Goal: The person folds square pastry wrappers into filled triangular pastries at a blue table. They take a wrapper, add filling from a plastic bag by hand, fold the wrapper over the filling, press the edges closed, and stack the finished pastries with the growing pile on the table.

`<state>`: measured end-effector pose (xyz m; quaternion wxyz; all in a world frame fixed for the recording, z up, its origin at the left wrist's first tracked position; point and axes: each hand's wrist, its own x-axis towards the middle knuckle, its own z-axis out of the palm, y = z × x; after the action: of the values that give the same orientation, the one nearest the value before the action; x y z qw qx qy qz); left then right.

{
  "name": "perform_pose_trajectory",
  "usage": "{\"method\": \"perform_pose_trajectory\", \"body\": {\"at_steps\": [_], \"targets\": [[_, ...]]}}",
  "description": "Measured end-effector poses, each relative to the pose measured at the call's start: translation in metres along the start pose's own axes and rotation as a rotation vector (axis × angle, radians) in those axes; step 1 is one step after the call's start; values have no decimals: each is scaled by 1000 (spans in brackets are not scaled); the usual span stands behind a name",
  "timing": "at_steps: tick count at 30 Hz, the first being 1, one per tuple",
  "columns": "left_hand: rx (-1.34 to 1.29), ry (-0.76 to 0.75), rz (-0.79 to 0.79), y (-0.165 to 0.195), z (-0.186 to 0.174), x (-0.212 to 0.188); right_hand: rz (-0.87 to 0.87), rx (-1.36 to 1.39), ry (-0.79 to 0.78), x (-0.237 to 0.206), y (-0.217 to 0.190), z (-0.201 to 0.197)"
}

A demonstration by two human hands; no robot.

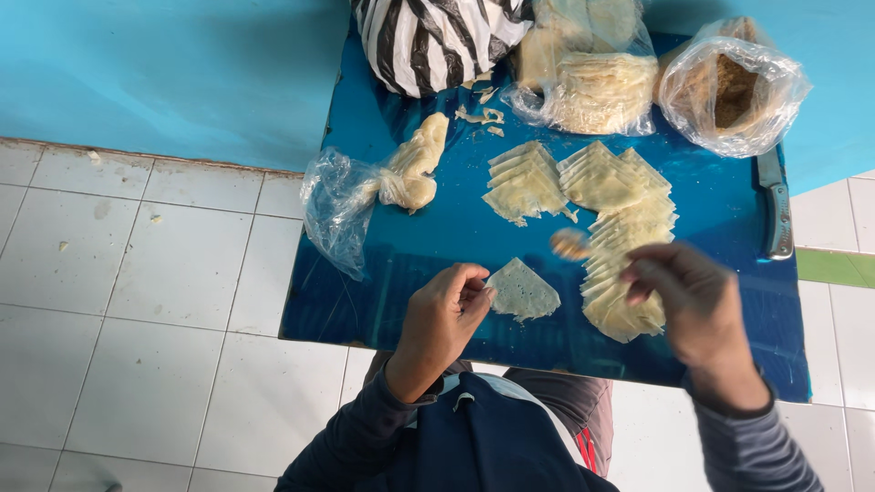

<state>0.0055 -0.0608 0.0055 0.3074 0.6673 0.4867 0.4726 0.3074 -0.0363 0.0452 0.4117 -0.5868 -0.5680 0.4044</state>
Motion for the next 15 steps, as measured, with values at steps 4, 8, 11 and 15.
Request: {"method": "perform_pose_trajectory", "body": {"at_steps": [4, 8, 11, 15], "targets": [[0, 6, -18, 0, 1, 1, -37, -150, -114, -19, -1, 29], [0, 17, -7, 1, 2, 1, -304, -393, -95, -26, 1, 41], [-11, 18, 2, 0, 2, 1, -475, -550, -60, -29, 3, 43], [-8, 18, -5, 1, 3, 1, -692, -730, -5, -31, 6, 42]]}}
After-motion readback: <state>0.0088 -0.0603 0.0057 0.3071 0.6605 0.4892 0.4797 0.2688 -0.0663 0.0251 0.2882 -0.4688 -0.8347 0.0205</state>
